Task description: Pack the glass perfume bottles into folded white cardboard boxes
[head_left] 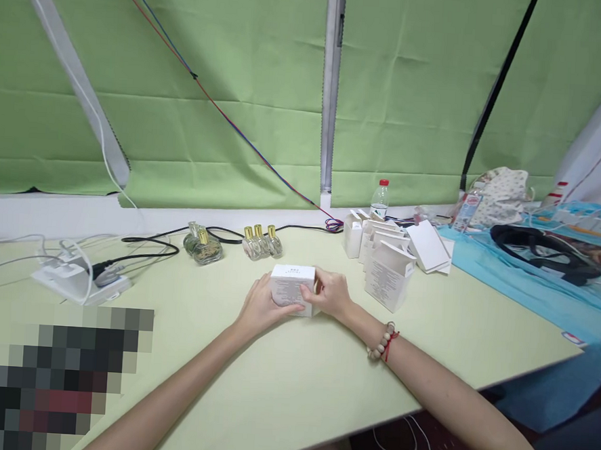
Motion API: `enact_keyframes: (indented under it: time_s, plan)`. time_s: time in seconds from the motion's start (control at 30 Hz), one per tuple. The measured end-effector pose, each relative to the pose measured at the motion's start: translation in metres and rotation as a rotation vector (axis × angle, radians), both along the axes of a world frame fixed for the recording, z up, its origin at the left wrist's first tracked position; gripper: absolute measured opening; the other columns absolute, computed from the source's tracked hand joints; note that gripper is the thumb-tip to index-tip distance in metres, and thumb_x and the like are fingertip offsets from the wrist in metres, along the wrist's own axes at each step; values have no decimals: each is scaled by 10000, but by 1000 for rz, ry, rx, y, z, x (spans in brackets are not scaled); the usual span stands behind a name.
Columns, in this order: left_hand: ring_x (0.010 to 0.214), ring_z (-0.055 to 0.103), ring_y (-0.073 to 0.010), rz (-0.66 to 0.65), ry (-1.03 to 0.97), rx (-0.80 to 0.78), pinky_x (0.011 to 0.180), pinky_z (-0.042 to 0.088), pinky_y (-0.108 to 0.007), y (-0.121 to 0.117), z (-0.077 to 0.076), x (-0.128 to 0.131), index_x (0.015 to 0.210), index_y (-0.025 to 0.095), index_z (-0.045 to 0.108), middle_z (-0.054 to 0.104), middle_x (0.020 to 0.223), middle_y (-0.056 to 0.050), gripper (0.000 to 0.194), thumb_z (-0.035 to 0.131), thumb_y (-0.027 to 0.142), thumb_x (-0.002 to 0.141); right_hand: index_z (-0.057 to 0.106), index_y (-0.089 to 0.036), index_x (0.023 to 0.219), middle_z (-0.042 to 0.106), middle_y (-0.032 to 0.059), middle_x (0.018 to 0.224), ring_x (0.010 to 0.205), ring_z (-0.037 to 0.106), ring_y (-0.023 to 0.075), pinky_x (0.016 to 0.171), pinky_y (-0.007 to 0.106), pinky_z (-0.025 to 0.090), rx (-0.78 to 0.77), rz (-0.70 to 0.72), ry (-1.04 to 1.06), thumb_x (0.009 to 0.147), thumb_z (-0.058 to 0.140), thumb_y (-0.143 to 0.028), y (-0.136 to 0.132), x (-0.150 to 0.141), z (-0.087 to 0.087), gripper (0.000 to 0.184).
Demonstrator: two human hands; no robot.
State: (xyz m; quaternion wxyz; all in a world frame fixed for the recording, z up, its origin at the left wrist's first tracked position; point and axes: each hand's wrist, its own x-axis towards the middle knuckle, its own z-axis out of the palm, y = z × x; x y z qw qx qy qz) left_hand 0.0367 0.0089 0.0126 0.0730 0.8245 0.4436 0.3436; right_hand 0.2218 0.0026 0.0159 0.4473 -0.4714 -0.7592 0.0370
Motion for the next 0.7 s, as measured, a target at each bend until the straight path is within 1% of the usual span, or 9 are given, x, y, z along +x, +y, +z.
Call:
enact_keyframes:
  time_s: [0.07, 0.13, 0.2, 0.33, 0.43, 0.5, 0.6, 0.7]
  plan:
    - [960, 579, -250, 63, -76, 45, 802, 466, -387, -1, 1, 0, 1064, 203, 534, 610, 1034, -74, 531, 649, 528, 660, 580, -201, 901, 675, -5, 735, 523, 565, 107, 533, 218, 364, -4, 7, 25, 716, 564, -423, -1, -1, 3, 290]
    - [947, 583, -245, 141, -171, 65, 756, 476, -368, 0, 0, -1, 1077, 202, 499, 604, 1023, -72, 490, 630, 479, 695, 536, -229, 1070, 691, -13, 884, 573, 602, 104, 574, 219, 390, -18, 28, 23, 732, 569, -394, -1, -2, 6, 378]
    - [957, 576, -245, 215, -256, 69, 756, 472, -364, 2, -1, -4, 1079, 198, 469, 598, 1028, -73, 440, 606, 417, 723, 507, -256, 1132, 691, -36, 903, 581, 614, 94, 598, 219, 398, -48, 49, 5, 760, 546, -335, -1, -2, 6, 382]
    - [957, 554, -220, 309, -423, 61, 793, 454, -346, 8, -2, -9, 1085, 199, 452, 577, 1069, -69, 379, 552, 332, 744, 528, -264, 1105, 691, -60, 827, 538, 595, 79, 615, 218, 395, -130, 67, -36, 793, 487, -251, -1, -3, 3, 314]
    - [883, 548, -185, 395, -568, 25, 748, 455, -305, 9, -1, -10, 1085, 204, 451, 562, 1078, -57, 406, 568, 330, 717, 541, -258, 1090, 689, -57, 813, 547, 588, 77, 631, 219, 386, -179, 91, -83, 804, 473, -245, -2, -3, 1, 294]
    - [851, 539, -168, 412, -627, -12, 723, 452, -286, 9, 0, -10, 1087, 205, 445, 553, 1073, -53, 429, 580, 337, 702, 556, -255, 1069, 687, -56, 800, 570, 589, 81, 638, 221, 378, -208, 117, -119, 806, 471, -242, -2, -3, 0, 278]
    - [835, 529, -160, 408, -631, -45, 712, 442, -279, 7, 1, -9, 1064, 202, 452, 550, 1019, -45, 419, 586, 335, 690, 581, -251, 1039, 681, -50, 782, 581, 574, 87, 632, 222, 366, -249, 148, -160, 802, 477, -238, -3, -3, -2, 260]
    - [836, 519, -160, 438, -602, -76, 727, 431, -289, 7, 2, -7, 997, 191, 466, 539, 973, -37, 382, 597, 339, 670, 615, -243, 987, 676, -37, 804, 581, 551, 84, 628, 218, 359, -270, 168, -176, 782, 494, -218, -2, -3, -3, 240]
